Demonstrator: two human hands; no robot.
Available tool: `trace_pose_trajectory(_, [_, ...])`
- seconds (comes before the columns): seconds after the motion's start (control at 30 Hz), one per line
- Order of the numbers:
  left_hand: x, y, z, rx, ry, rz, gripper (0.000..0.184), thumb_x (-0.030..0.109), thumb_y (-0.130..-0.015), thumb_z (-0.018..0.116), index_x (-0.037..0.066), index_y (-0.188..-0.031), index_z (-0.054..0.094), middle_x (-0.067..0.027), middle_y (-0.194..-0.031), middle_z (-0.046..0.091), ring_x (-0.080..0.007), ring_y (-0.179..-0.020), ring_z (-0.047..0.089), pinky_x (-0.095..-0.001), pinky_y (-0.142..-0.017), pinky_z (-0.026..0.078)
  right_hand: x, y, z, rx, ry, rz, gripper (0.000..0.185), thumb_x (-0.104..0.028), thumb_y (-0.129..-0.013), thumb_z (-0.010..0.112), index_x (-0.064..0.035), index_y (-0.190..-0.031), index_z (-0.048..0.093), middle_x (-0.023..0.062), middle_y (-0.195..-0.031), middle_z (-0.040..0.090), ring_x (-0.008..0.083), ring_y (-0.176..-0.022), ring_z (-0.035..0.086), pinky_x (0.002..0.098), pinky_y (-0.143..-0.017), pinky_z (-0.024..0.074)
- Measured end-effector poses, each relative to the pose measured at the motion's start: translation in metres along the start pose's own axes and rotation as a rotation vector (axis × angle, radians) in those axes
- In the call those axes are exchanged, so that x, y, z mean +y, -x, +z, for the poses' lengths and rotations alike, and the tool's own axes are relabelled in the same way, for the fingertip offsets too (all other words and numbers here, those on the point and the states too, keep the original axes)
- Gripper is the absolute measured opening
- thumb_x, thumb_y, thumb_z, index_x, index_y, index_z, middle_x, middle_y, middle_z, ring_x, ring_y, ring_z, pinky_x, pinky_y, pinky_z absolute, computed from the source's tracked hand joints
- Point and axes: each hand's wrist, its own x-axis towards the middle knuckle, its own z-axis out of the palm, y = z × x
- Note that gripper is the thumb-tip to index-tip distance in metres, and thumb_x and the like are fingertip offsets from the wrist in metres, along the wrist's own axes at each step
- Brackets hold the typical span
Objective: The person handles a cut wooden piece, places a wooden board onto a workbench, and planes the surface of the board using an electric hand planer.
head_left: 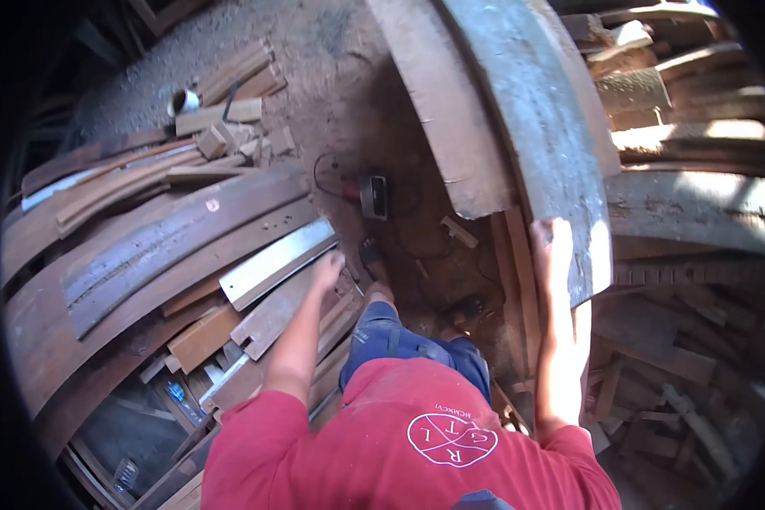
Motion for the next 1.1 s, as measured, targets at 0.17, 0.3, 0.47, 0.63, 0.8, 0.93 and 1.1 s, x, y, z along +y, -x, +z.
trace_pose_trajectory(0.17, [0.023, -0.128, -0.008, 0.033, 0.195, -0.026, 0.041, 0.040, -0.102, 0.062, 0.010, -0.128, 0.071, -0.0206, -0.121, 0.074, -0.0367, -0.118, 0.070, -0.0432, -0.102, 0.053, 0.072, -0.172, 0.047, 0.121, 0.277, 0.003, 0.064, -0.054, -0.100, 0.063, -0.0060, -0.141, 0.059, 0.0251, -0.143, 0.056, 0.0411, -0.137, 0.050, 0.0506, -0.116, 0.0368])
trace_pose_trajectory(0.3, [0.054, -0.175, 0.003, -0.019, 0.024, -0.011, 0.041, 0.037, -0.103, 0.060, 0.006, -0.128, 0.070, -0.0167, -0.114, 0.076, -0.0340, -0.108, 0.073, -0.0440, -0.094, 0.055, 0.098, -0.218, 0.091, 0.072, 0.531, 0.162, 0.080, -0.068, -0.103, 0.044, -0.0109, -0.160, 0.043, 0.0247, -0.158, 0.045, 0.0402, -0.151, 0.036, 0.0540, -0.125, 0.0249])
trace_pose_trajectory(0.47, [0.063, -0.268, 0.078, -0.217, -0.237, 0.066, 0.035, 0.030, -0.098, 0.061, 0.006, -0.121, 0.073, -0.0181, -0.126, 0.072, -0.0359, -0.119, 0.069, -0.0481, -0.098, 0.054, 0.111, -0.213, 0.083, 0.079, 0.437, 0.085, 0.068, -0.053, -0.108, 0.051, -0.0051, -0.157, 0.047, 0.0214, -0.156, 0.045, 0.0354, -0.151, 0.036, 0.0457, -0.125, 0.0256])
trace_pose_trajectory(0.63, [0.060, -0.342, 0.170, -0.088, -1.073, 0.830, 0.049, 0.025, -0.095, 0.061, 0.006, -0.141, 0.062, -0.0171, -0.147, 0.059, -0.0342, -0.133, 0.059, -0.0436, -0.107, 0.051, 0.098, -0.208, 0.078, 0.043, 0.358, 0.058, 0.062, -0.042, -0.112, 0.048, 0.0017, -0.156, 0.044, 0.0208, -0.154, 0.044, 0.0328, -0.149, 0.036, 0.0417, -0.125, 0.0236])
trace_pose_trajectory(0.8, [-0.054, -0.430, 0.296, 0.017, -1.063, 0.786, 0.037, 0.019, -0.102, 0.054, 0.007, -0.134, 0.068, -0.0138, -0.139, 0.067, -0.0319, -0.130, 0.062, -0.0413, -0.120, 0.039, 0.085, -0.204, 0.083, 0.045, 0.148, 0.183, 0.060, -0.038, -0.114, 0.044, 0.0011, -0.159, 0.040, 0.0196, -0.152, 0.040, 0.0286, -0.146, 0.037, 0.0401, -0.123, 0.0275])
trace_pose_trajectory(0.93, [-0.002, -0.430, 0.258, -0.117, -0.920, 0.524, 0.037, 0.020, -0.102, 0.054, 0.007, -0.134, 0.068, -0.0152, -0.136, 0.068, -0.0328, -0.131, 0.061, -0.0419, -0.121, 0.037, 0.068, -0.204, 0.089, 0.062, 0.173, 0.192, 0.059, -0.037, -0.114, 0.040, 0.0001, -0.160, 0.039, 0.0178, -0.153, 0.038, 0.0279, -0.149, 0.035, 0.0402, -0.123, 0.0272])
trace_pose_trajectory(1.1, [0.023, -0.445, 0.213, -0.205, -0.894, 0.580, 0.038, 0.022, -0.101, 0.055, 0.007, -0.134, 0.068, -0.0158, -0.137, 0.067, -0.0336, -0.132, 0.060, -0.0429, -0.120, 0.037, 0.068, -0.204, 0.087, 0.045, 0.243, 0.115, 0.056, -0.037, -0.113, 0.043, 0.0019, -0.154, 0.046, 0.0172, -0.150, 0.043, 0.0265, -0.146, 0.040, 0.0383, -0.122, 0.0285])
